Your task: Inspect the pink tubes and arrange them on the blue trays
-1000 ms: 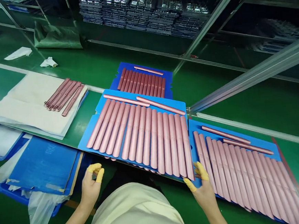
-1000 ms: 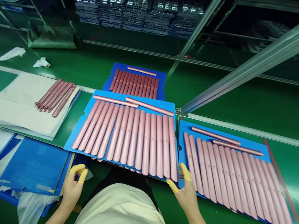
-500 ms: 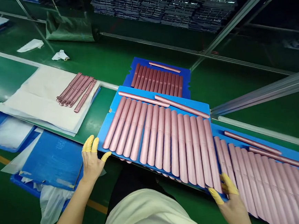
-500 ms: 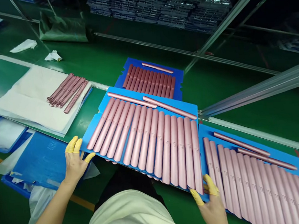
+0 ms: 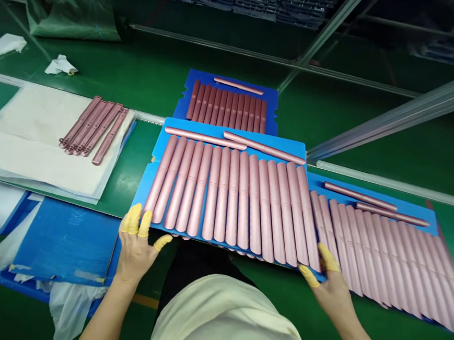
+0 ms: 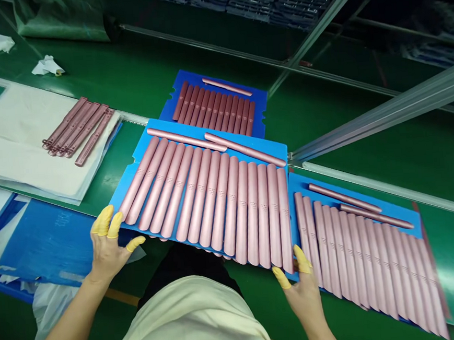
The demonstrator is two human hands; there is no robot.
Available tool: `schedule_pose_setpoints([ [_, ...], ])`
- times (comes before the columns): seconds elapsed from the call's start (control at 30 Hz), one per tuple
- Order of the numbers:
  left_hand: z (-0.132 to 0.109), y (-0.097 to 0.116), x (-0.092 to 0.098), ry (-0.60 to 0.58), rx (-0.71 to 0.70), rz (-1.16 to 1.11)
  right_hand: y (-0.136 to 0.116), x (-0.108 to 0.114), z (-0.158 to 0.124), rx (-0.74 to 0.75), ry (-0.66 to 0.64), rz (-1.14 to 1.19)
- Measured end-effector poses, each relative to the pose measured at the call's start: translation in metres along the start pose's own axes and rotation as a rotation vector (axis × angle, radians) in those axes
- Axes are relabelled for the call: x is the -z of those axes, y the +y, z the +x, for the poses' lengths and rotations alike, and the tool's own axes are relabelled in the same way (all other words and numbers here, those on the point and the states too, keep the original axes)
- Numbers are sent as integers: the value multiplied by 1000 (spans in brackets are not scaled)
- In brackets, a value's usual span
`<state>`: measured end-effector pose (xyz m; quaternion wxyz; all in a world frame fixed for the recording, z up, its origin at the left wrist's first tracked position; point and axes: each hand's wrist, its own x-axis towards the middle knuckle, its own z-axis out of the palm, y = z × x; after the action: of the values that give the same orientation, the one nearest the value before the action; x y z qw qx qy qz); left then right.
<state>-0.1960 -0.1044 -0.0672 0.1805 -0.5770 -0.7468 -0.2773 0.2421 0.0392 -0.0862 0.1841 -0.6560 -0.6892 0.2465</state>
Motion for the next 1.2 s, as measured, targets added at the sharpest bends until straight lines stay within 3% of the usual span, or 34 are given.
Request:
schedule_pose_setpoints([
  [0.13, 11, 16, -7, -41, -79, -6, -3, -2, -1, 85, 24, -37],
  [0.4, 17, 14, -7, -25, -104, -5, -6, -4, -3, 130, 39, -8],
  [0.7, 28, 68, -19, -159, -250, -66, -9, -3, -7, 146, 90, 33],
  [0.97, 31, 69, -19, -122, -270, -45, -10, -6, -4, 237, 113, 5],
  [1.2, 38, 104, -16, -214, -301, -153, -9, -2, 5, 405, 151, -9],
])
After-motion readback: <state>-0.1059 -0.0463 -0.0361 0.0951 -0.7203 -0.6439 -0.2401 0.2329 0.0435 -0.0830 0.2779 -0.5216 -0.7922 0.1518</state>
